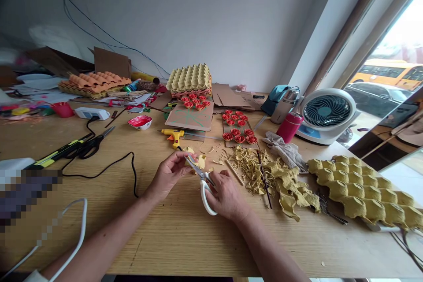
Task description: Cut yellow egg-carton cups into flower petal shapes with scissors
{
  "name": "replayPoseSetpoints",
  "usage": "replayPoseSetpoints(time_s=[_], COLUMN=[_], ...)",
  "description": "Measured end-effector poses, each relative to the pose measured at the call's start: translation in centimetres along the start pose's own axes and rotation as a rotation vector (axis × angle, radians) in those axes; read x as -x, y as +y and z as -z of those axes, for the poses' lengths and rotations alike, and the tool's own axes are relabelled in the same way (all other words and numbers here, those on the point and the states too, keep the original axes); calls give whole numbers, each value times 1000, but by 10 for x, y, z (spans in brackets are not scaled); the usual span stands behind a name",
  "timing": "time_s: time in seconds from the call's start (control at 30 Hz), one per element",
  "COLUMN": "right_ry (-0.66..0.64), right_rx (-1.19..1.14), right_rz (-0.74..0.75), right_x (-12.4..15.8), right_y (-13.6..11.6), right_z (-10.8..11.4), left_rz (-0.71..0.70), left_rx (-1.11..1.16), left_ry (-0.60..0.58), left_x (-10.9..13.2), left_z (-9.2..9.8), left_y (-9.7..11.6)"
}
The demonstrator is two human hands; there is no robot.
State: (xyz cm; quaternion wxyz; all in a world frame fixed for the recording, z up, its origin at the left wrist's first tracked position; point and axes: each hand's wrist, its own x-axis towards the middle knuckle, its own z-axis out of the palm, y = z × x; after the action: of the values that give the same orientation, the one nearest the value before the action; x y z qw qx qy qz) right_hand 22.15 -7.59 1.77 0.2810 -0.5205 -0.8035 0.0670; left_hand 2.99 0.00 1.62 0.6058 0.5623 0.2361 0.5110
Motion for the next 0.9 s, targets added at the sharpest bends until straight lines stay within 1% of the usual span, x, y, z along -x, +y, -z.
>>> replayPoseSetpoints(time_s=[0.13,0.23,0.57,0.77,0.9], right_ry=[1,-2,-8,-13,-10], right_rx=[35,44,-9,-9,-59], right_rz=[-12,-6,16,2,-10], right_x=[0,0,1,1,1], right_y=[1,2,2,3,3], right_z=[-1,-2,0,0,0], left_rz=[-36,-58,-68,-78,-49], left_rx=[-27,-43,-50,-57,-46], left_ry=[-34,-44,-42,-42,-41], left_x=[-1,0,1,0,-1], left_z=[1,0,-2,1,2], left_y=[-8,-11,-3,-4,-4])
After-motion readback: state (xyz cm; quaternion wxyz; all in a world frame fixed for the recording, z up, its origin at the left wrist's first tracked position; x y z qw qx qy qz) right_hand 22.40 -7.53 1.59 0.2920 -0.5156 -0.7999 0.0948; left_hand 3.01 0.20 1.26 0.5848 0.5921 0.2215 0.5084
